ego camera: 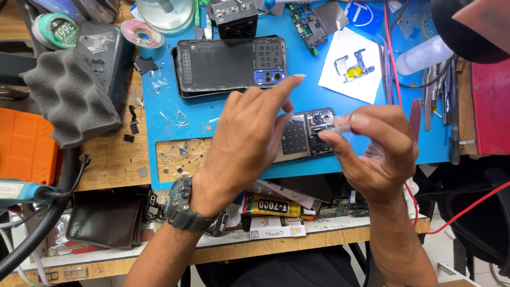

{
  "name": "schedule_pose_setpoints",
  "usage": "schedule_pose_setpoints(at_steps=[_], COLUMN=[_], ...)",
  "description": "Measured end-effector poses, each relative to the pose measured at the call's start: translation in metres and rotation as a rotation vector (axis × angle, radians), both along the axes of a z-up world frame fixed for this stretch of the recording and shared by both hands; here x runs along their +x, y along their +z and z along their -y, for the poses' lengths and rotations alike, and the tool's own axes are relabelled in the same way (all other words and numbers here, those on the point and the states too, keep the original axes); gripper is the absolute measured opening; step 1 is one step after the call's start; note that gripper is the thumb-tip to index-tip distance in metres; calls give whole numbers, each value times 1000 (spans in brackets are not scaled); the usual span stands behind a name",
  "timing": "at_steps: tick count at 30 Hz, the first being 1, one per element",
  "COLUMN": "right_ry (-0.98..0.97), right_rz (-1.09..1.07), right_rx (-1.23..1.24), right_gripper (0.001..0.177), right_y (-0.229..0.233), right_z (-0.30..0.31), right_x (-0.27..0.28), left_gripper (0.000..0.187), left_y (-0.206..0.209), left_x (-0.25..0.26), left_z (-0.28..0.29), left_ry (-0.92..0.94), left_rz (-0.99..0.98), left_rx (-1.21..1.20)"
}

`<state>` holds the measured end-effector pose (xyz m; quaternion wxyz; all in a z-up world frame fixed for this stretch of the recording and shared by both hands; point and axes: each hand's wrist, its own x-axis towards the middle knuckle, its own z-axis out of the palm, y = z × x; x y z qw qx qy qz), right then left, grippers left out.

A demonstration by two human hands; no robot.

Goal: The person applies liquid adhesive to the edges of a smartphone back cover and presses it into place. They use a heat gun to warm the device and a screwdriver to remove screws from the internal frame. Finally, they use a small tool to carefully pry and separate the screen assembly from the phone's chassis.

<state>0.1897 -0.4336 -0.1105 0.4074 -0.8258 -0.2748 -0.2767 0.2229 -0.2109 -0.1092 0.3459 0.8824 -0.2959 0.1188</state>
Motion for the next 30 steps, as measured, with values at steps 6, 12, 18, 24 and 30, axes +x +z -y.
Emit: schedule_pose_setpoints(at_steps=[6, 12, 18, 24, 30], right_ry=[186, 142, 163, 233, 196], right_rz=[-207, -136, -141, -233, -298], right_rx=[94, 112, 209, 209, 165], right_gripper=[48, 28, 39, 51, 53], right_y=[10, 17, 17, 17, 16], right_z=[0, -11, -13, -9, -5], right_x=[0, -7, -3, -5, -8], left_gripper=[63, 64, 65, 66, 68], left_y=[-4, -7, -13, -15, -16], left_x=[-5, -9, -12, -12, -15], left_z=[6, 8, 8, 5, 4], left_ry=[-94, -85, -65, -82, -91], left_rz=[-172, -156, -144, -134, -123], left_rx=[-3, -7, -11, -10, -15])
